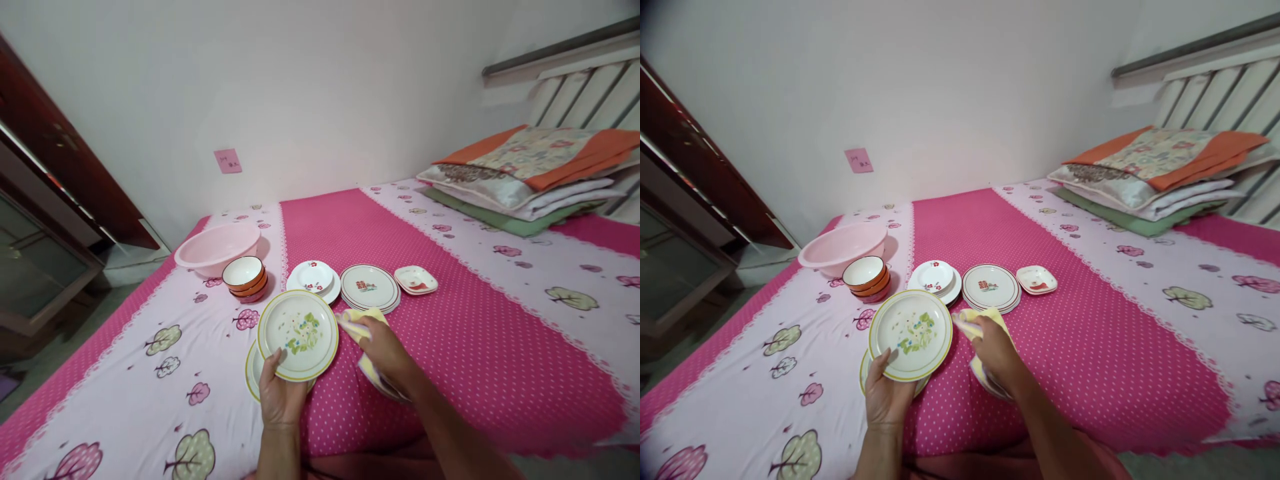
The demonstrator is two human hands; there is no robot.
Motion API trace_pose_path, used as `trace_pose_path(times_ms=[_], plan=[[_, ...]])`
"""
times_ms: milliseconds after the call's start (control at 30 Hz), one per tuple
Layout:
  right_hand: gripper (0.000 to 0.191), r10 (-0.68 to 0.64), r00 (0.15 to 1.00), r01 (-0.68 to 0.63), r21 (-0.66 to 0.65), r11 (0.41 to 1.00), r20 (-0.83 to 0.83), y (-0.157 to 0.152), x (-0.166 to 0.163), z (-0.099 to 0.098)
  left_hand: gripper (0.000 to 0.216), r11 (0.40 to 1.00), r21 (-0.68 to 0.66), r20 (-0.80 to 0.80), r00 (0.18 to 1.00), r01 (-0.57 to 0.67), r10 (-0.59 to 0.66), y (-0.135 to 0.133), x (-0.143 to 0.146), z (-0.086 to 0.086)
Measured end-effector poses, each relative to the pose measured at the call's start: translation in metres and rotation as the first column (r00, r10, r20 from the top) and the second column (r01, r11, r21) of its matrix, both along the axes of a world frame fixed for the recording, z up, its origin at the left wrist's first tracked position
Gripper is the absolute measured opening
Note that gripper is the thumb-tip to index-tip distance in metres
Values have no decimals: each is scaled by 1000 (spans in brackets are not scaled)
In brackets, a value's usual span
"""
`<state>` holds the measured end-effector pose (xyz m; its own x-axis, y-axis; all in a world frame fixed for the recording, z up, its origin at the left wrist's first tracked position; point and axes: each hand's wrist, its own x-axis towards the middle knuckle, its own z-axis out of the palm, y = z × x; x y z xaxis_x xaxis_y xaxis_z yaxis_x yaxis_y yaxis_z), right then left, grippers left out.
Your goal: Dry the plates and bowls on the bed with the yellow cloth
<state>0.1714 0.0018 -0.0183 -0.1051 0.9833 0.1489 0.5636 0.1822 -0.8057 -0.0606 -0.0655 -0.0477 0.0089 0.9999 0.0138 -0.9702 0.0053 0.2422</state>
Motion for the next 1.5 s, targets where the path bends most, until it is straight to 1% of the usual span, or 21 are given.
trace_pose_path(times_ms=[100, 200, 267, 333, 400, 467, 500, 533, 567, 633, 700, 733, 800, 933, 1067, 1167, 1233, 1300, 1367, 1433, 1500], plan=[[48, -101, 987, 104, 16, 994, -128, 7, 17, 13, 44, 999, -41, -14, 1000, -18, 18, 1, 6, -1], [45, -177, 957, 193, 45, 980, -230, 3, 27, 33, 41, 992, -114, -7, 999, -49, 48, 2, 12, -2], [43, -193, 939, 222, 72, 972, -283, -6, 26, 48, 39, 987, -153, 3, 999, -44, 45, 1, 16, -2], [37, -154, 935, 205, 133, 970, -320, -19, 18, 60, 38, 987, -159, 14, 1000, -23, 26, 1, 21, -2], [30, -15, 951, 106, 280, 954, -308, -31, 6, 69, 38, 991, -136, 34, 999, -5, 9, 0, 25, -2], [32, 174, 959, -64, 429, 901, -222, -40, -7, 71, 39, 994, -108, 50, 999, 9, -4, -1, 28, -1], [37, 256, 953, -152, 469, 870, -166, -43, -12, 71, 39, 995, -97, 55, 998, 17, -12, -1, 29, 0], [40, 324, 940, -238, 479, 845, -106, -45, -17, 69, 39, 996, -88, 56, 998, 22, -18, -1, 31, 3], [42, 381, 924, -319, 463, 827, -42, -47, -21, 67, 40, 996, -81, 53, 998, 27, -23, -2, 31, 5], [41, 460, 884, -455, 385, 803, 85, -49, -26, 63, 42, 995, -84, 40, 998, 45, -42, -4, 32, 13], [38, 510, 842, -540, 298, 787, 179, -52, -29, 59, 47, 992, -103, 23, 998, 67, -65, -6, 33, 20], [39, 523, 828, -560, 271, 783, 203, -53, -30, 57, 49, 991, -109, 20, 997, 77, -76, -7, 33, 24], [43, 538, 815, -579, 258, 773, 218, -57, -33, 55, 52, 991, -100, 26, 996, 86, -84, -9, 33, 28], [54, 576, 786, -618, 292, 730, 223, -61, -41, 52, 58, 994, -65, 69, 994, 90, -86, -10, 31, 28], [56, 552, 807, -588, 371, 719, 209, -61, -51, 48, 62, 995, -21, 114, 989, 93, -90, -10, 31, 24], [60, 493, 839, -541, 435, 720, 228, -57, -54, 46, 55, 991, 67, 104, 987, 114, -120, -10, 36, 23], [65, 427, 864, -503, 473, 723, 267, -54, -53, 45, 47, 975, 146, 71, 981, 167, -178, -10, 39, 23], [69, 336, 884, -463, 506, 728, 325, -50, -51, 43, 44, 954, 195, 23, 971, 227, -236, -11, 43, 23], [71, 230, 899, -409, 532, 741, 372, -45, -48, 39, 44, 952, 181, -23, 969, 248, -247, -11, 48, 23], [74, 149, 905, -361, 534, 765, 399, -39, -43, 36, 44, 967, 137, -53, 977, 214, -209, -10, 51, 21], [75, 95, 906, -315, 505, 804, 413, -34, -38, 33, 43, 978, 111, -66, 983, 177, -171, -9, 53, 17]])
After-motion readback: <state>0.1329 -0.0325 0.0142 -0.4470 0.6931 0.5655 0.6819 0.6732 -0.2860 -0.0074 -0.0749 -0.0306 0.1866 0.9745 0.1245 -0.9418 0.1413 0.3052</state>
